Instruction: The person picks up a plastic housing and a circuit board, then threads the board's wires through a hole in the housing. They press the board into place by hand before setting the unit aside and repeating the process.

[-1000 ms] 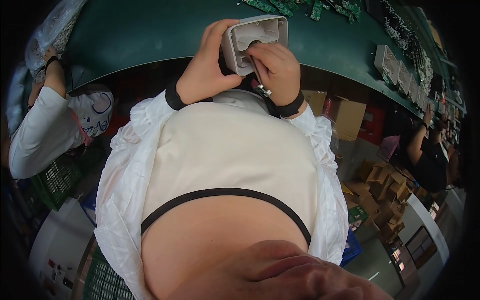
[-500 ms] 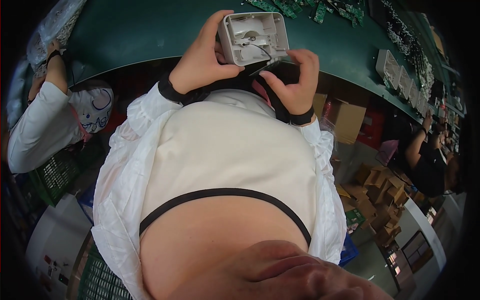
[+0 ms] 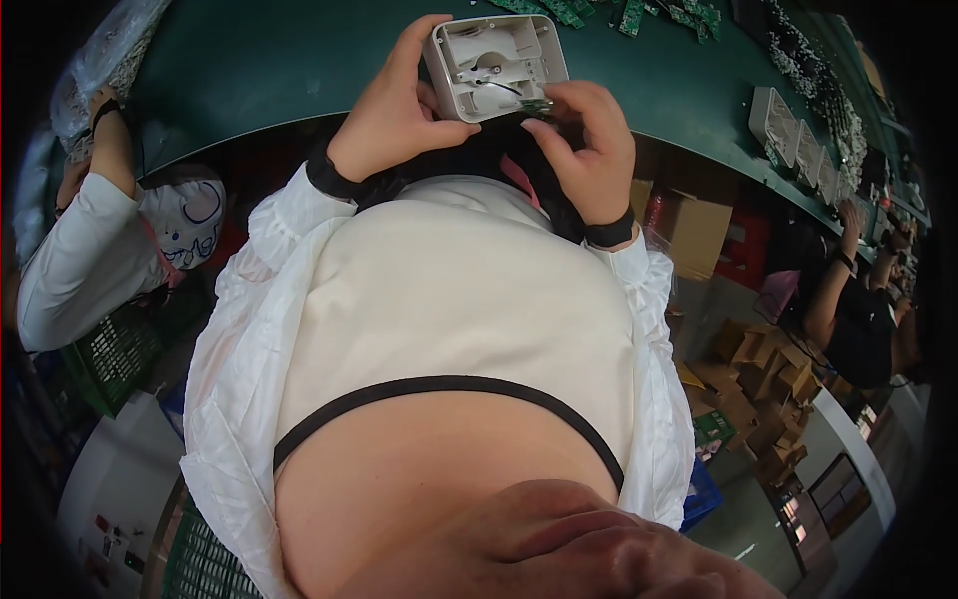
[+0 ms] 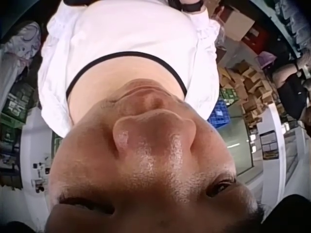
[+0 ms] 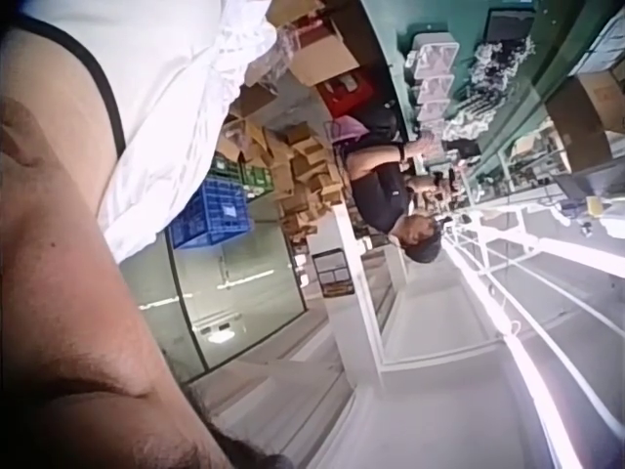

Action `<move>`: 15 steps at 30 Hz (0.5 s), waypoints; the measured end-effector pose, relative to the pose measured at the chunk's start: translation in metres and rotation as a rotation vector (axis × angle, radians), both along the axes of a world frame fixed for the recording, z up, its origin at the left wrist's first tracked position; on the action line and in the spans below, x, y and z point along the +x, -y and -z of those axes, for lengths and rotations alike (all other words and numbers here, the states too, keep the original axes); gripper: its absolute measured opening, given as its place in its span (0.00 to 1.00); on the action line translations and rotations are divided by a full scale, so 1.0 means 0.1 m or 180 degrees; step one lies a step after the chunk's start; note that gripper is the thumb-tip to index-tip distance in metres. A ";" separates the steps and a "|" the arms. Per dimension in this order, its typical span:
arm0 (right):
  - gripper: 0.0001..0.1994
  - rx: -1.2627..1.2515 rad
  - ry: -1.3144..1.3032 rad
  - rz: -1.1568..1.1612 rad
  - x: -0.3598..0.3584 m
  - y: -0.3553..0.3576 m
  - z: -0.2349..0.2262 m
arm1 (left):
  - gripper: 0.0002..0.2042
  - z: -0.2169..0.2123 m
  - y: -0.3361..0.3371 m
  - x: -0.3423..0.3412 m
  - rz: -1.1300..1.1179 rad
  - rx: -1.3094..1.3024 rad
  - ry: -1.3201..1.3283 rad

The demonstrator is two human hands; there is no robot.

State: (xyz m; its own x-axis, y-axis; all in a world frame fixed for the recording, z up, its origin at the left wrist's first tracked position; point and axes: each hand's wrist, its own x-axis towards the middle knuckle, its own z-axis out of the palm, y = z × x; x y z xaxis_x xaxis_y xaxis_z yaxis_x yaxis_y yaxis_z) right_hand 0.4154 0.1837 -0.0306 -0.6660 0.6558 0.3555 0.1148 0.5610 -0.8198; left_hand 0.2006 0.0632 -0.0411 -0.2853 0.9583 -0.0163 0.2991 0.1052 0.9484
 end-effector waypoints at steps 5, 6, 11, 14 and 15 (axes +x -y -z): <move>0.15 0.0732 0.0167 -0.0666 -0.05 -0.02 -0.02 | 0.52 0.10 0.00 -0.05 0.0036 0.0431 -0.0512; 0.15 0.0734 0.0166 -0.0680 -0.06 -0.02 -0.02 | 0.52 0.14 0.01 -0.05 0.0043 0.0692 -0.0779; 0.13 0.0524 0.0292 -0.0983 -0.08 0.00 -0.03 | 0.51 0.19 0.04 0.00 0.0086 0.0684 0.0000; 0.13 0.0367 0.0351 -0.1001 -0.06 -0.01 -0.03 | 0.51 0.19 0.05 0.01 0.0164 0.0496 0.0371; 0.12 0.0415 0.0333 -0.0981 -0.05 -0.01 -0.02 | 0.51 0.19 0.04 0.01 0.0163 0.0491 0.0380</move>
